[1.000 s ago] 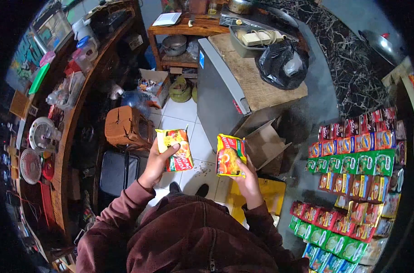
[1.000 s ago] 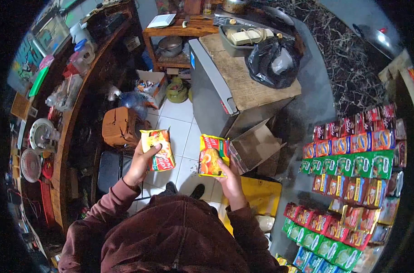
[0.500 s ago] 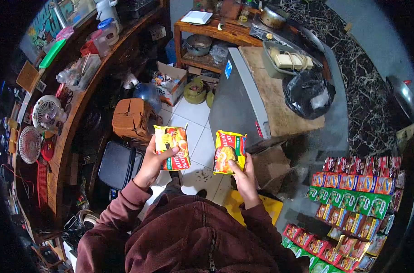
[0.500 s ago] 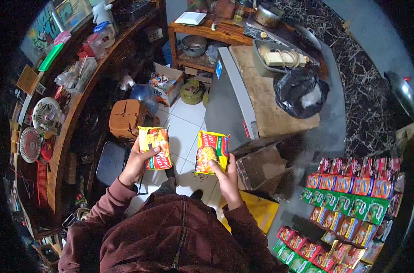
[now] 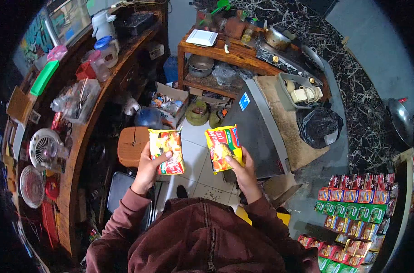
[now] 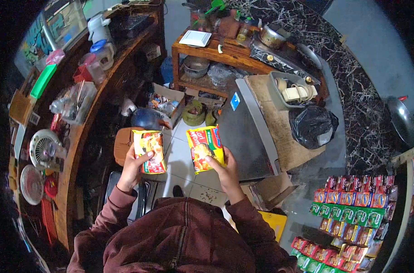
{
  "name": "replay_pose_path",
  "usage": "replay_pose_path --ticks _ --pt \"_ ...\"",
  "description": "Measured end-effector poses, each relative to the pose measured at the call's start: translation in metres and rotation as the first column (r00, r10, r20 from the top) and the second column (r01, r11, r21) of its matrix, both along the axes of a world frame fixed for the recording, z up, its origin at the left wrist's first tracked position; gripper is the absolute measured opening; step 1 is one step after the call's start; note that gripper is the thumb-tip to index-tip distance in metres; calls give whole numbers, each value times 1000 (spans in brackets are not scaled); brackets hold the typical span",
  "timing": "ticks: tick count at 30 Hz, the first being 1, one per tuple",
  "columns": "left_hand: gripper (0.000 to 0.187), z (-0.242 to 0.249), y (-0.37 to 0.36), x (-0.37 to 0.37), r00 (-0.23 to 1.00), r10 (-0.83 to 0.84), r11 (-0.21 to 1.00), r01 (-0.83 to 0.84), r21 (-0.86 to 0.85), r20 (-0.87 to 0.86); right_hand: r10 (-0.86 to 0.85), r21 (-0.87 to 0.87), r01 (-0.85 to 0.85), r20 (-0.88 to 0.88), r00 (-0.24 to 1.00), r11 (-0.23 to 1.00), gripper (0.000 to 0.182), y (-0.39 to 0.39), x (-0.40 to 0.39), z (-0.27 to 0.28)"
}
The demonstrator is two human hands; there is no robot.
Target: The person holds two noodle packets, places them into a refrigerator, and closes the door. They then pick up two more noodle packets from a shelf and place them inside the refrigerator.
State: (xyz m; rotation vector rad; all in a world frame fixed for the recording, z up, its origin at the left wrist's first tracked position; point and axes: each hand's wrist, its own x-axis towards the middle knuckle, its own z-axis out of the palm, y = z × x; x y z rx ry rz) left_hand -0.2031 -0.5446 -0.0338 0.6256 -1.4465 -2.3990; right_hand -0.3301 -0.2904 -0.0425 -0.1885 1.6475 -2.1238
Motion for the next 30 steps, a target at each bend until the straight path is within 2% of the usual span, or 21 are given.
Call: replay_pose_path --ticks 1,5,10,19,22,26,30 --pt "47 0 -10 -4 1000 -5 1000 5 -3 -16 29 29 -28 -42 999 999 49 -8 -3 7" --pt "48 1 -35 -19 999 -47 999 47 -10 -2 -34 22 35 -67 997 999 50 -28 -8 11" --pt "47 -1 -47 -37 998 -56 996 58 74 -28 -79 91 87 -90 993 992 54 -32 -16 -2" --pt "47 -2 -66 -70 995 -104 992 103 66 2 -63 13 63 20 998 998 67 -38 -52 -6" --pt "46 5 -65 -93 993 -121 990 120 72 12 -42 -7 42 2 999 999 70 -35 -75 -10" --pt "45 5 -60 -133 985 -171 985 170 42 18 -18 -29 20 50 999 999 68 -29 -107 -6" --pt "43 5 -56 -178 978 -207 978 207 21 24 17 -69 -16 15 1000 998 63 -23 -150 -15"
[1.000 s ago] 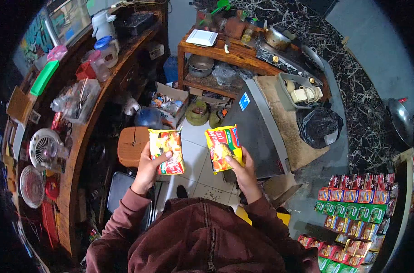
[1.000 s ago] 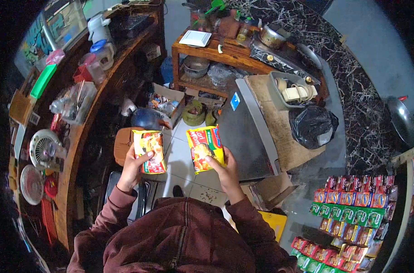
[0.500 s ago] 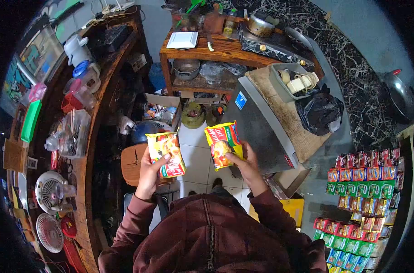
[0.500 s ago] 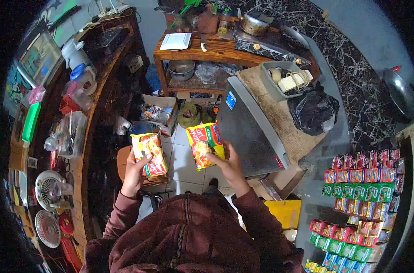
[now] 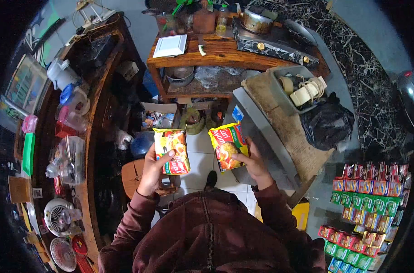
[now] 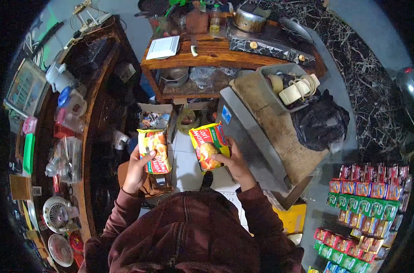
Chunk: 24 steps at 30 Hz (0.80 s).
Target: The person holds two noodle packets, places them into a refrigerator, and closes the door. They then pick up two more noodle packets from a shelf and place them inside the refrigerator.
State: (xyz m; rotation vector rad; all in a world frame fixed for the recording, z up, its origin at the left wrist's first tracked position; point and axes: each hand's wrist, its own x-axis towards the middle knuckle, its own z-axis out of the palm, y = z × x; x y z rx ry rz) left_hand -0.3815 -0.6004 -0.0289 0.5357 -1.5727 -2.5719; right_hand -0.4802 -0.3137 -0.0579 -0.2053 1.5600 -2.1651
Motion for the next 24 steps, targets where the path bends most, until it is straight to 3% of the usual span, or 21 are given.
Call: replay_pose_path --ticks 8,10,12,14,19,21,24 --pt "41 10 2 -74 999 48 998 -49 -27 -3 4 118 10 -119 993 993 64 -2 -91 17" --pt "40 9 0 -84 997 75 997 -75 -14 13 -9 278 44 -128 992 960 63 -5 -111 21" --pt "39 4 -4 -95 997 70 998 -70 -1 21 -38 248 86 -193 980 965 60 -8 -123 18" --pt "39 -2 -17 -114 1000 17 999 -17 -30 3 -129 247 197 -269 954 949 60 -12 -138 9" --pt "41 -9 -41 -158 999 -34 999 34 8 34 -139 269 207 -254 957 941 61 -17 -161 1" --pt "40 -10 -52 -179 995 -99 994 98 42 24 -108 385 242 -337 935 890 58 -23 -167 7" --pt "40 -7 -71 -212 979 -204 979 203 19 24 -168 410 329 -382 909 850 53 -32 -176 4"
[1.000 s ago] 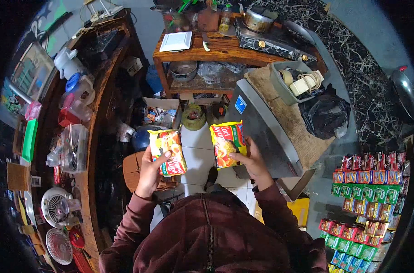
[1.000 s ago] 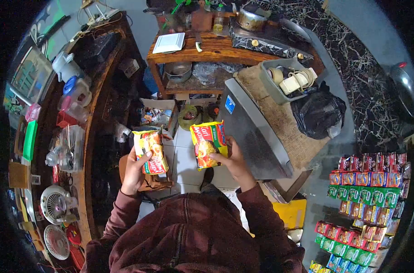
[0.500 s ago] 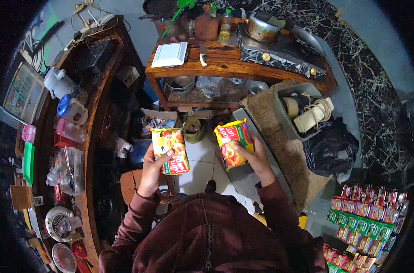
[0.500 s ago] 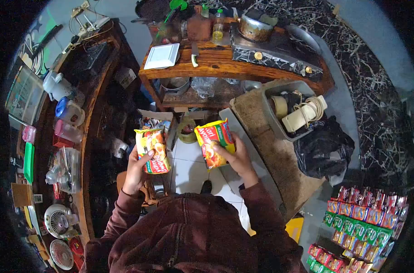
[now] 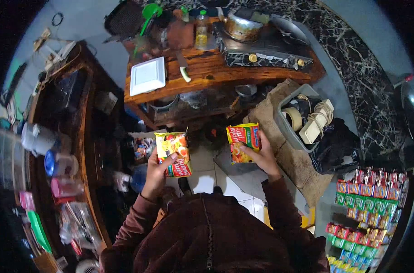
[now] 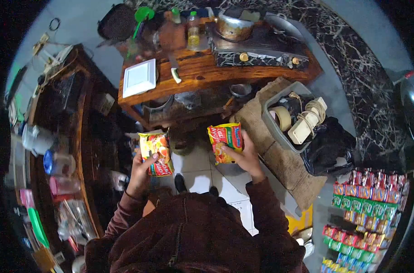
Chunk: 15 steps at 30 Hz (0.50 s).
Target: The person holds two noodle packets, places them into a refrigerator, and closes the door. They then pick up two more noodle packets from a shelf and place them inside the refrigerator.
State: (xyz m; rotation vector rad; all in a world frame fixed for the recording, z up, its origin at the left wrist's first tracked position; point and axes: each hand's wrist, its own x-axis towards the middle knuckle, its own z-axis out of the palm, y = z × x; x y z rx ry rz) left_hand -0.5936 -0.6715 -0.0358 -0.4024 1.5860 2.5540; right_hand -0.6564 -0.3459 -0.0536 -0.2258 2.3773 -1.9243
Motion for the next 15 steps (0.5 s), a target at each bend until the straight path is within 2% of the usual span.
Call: replay_pose_path --ticks 2,4,6,10,14,15 --pt "40 -15 -12 -21 996 -75 997 73 -29 -56 -41 -50 41 -12 999 998 50 -9 -5 0" --pt "41 -8 -18 -41 988 -140 990 139 -25 -61 -84 -103 82 -10 996 991 47 -14 -8 -3" --pt "42 -3 -19 -61 975 -222 973 221 -69 -13 -121 -47 120 -40 992 992 44 -12 -7 -8" --pt "45 -4 -8 -93 937 -349 937 349 -20 10 -161 39 163 -52 986 986 43 -2 1 -15" --pt "46 -9 19 -113 904 -426 905 426 -14 -41 -247 -76 244 -30 969 967 42 5 1 -20" --pt "46 -13 27 -116 899 -436 900 435 -12 -42 -266 48 266 -4 964 963 52 7 3 -13"
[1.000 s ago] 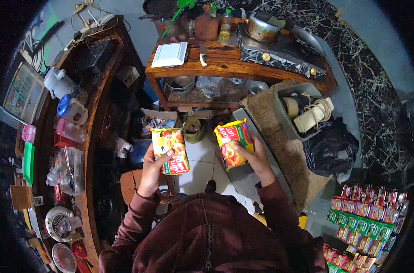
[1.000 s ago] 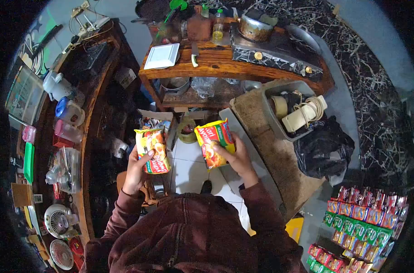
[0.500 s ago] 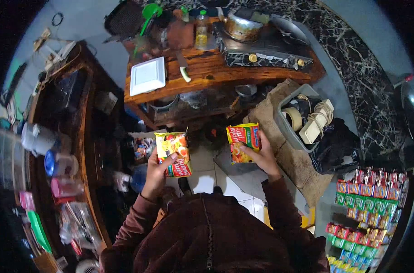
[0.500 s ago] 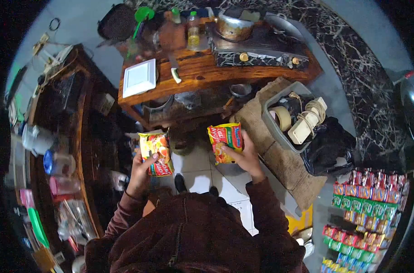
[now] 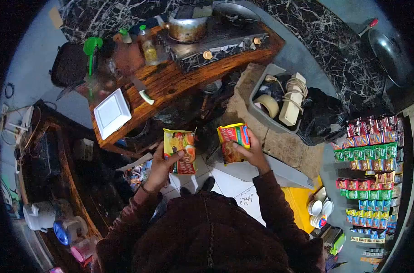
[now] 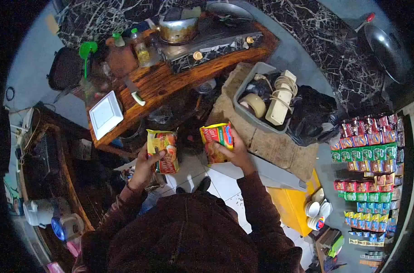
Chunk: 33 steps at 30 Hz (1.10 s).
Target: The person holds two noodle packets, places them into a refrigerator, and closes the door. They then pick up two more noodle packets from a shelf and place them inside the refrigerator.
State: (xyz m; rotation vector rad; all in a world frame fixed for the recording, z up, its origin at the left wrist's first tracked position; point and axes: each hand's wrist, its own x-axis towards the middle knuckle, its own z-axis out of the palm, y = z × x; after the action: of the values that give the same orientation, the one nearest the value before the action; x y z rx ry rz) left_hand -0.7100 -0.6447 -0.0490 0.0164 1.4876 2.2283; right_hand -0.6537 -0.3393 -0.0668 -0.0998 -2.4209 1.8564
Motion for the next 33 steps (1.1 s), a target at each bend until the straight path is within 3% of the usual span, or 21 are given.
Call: replay_pose_path --ticks 5,8,11,16,19,23,25,26,31,33 --pt "43 3 37 -13 995 -91 995 92 -44 42 -42 49 45 -59 997 998 50 12 -5 -26" --pt "41 -5 51 -18 990 -120 990 125 -68 72 -61 -154 51 -59 996 987 50 16 -6 -15" --pt "42 -15 58 -22 987 -129 989 135 -55 90 -125 -191 116 -34 992 975 40 18 -5 -19" --pt "41 -6 61 -32 975 -160 986 166 -24 156 -169 -141 165 -15 985 976 45 12 -6 -2" --pt "40 0 54 -43 955 -222 974 225 7 198 -186 -243 181 1 983 953 48 9 -5 -10" --pt "42 -10 40 -66 930 -346 937 349 2 127 -250 -207 247 8 968 947 58 2 -4 -6" --pt "43 -9 33 -77 913 -389 920 392 -4 127 -248 -72 251 51 967 965 61 -3 -5 -3" --pt "44 -7 28 -81 908 -406 912 409 -4 106 -259 -126 264 51 964 956 66 -3 -7 -11" --pt "48 -11 4 -97 876 -474 880 471 50 84 -356 32 355 91 930 934 61 -17 -11 12" --pt "51 -9 -3 -104 851 -519 852 523 -26 79 -361 49 357 132 923 933 57 -21 -12 18"
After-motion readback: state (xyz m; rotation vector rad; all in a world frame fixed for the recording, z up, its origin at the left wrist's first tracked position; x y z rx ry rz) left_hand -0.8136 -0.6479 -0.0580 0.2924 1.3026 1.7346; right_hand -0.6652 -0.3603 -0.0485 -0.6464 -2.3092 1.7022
